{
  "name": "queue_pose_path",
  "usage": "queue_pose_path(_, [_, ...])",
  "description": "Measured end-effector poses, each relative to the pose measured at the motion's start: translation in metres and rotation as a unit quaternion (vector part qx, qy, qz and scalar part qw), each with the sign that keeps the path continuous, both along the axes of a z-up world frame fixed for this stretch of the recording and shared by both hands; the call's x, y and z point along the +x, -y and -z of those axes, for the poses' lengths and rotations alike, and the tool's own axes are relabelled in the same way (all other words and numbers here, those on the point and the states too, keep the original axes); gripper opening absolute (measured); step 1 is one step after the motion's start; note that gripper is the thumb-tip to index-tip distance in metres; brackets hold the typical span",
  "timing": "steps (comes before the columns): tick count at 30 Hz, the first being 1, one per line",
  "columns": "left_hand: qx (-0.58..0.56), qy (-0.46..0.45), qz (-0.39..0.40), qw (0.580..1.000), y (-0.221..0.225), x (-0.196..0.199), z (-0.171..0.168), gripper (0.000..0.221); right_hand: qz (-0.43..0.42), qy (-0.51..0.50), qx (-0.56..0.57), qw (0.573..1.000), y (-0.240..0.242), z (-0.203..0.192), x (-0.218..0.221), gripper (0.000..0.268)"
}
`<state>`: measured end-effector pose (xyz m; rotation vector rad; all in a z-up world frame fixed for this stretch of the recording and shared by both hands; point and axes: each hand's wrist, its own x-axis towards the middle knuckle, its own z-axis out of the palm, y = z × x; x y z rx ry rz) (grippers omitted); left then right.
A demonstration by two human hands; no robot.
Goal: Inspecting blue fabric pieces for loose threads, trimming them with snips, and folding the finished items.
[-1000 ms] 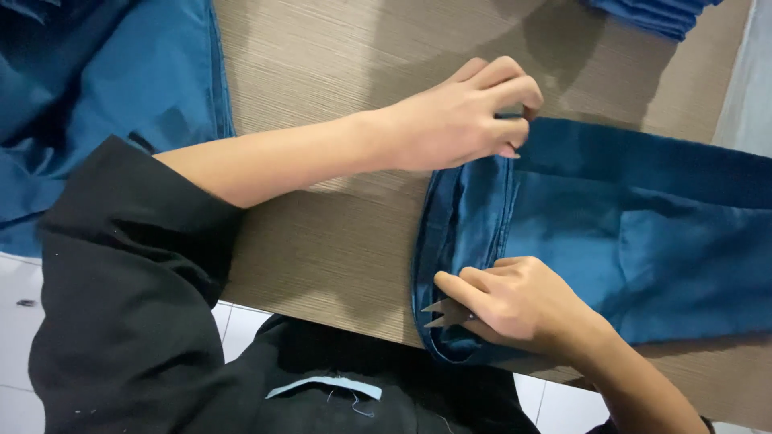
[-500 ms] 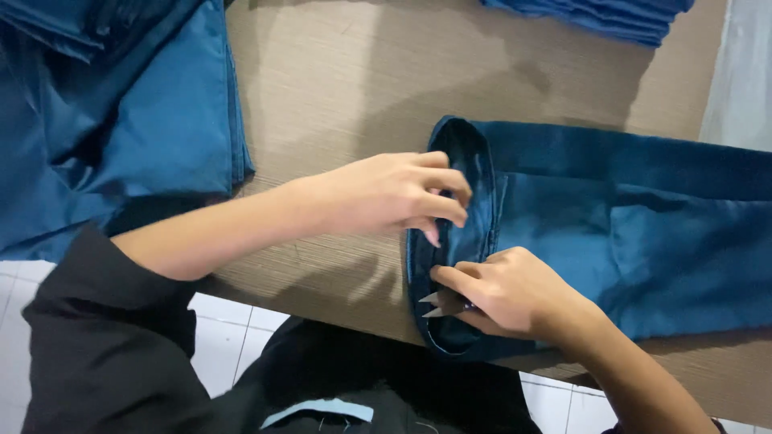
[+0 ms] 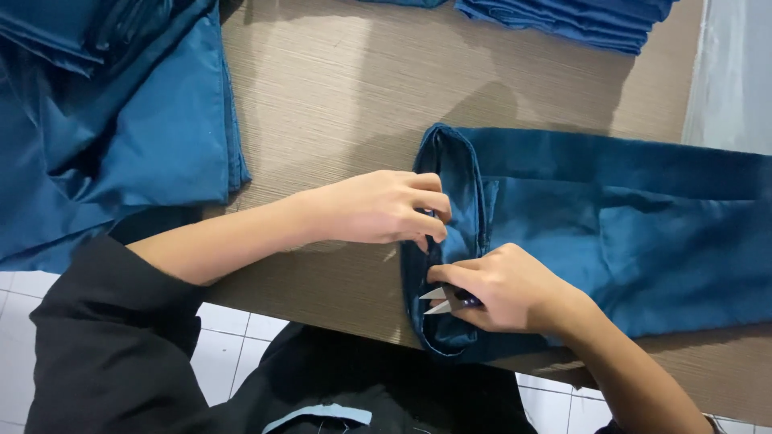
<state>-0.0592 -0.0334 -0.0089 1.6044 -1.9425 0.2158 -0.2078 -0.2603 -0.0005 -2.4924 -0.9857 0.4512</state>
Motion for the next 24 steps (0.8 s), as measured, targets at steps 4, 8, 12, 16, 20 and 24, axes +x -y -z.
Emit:
queue_pose_path(4, [0.001, -0.019, 0.003, 1.0, 0.003, 0.001, 0.012, 0.02, -0.003, -0.002, 0.001, 1.0, 0.001, 0.002, 0.0, 0.04])
queue_pose_path(8, [0.017, -0.089, 0.019, 0.996, -0.002, 0.001, 0.006, 0.017, 0.003, 0.018, 0.006, 1.0, -0.001, 0.002, 0.0, 0.042])
queue_pose_path(12, [0.048, -0.169, 0.003, 0.984, -0.002, -0.001, 0.008, 0.016, 0.017, 0.006, 0.005, 1.0, -0.003, -0.002, 0.001, 0.037])
queue_pose_path(16, [0.081, -0.22, -0.003, 0.972, -0.005, 0.002, 0.0, 0.015, 0.045, -0.017, 0.019, 0.999, -0.005, -0.009, 0.002, 0.034])
queue_pose_path(20, [0.088, -0.247, -0.013, 0.965, -0.009, 0.003, -0.004, 0.013, 0.082, -0.019, 0.023, 0.996, -0.012, -0.016, 0.0, 0.039])
queue_pose_path(24, [0.09, -0.261, -0.036, 0.961, -0.008, 0.003, -0.009, 0.011, 0.165, -0.007, 0.081, 0.983, -0.017, -0.017, -0.003, 0.042])
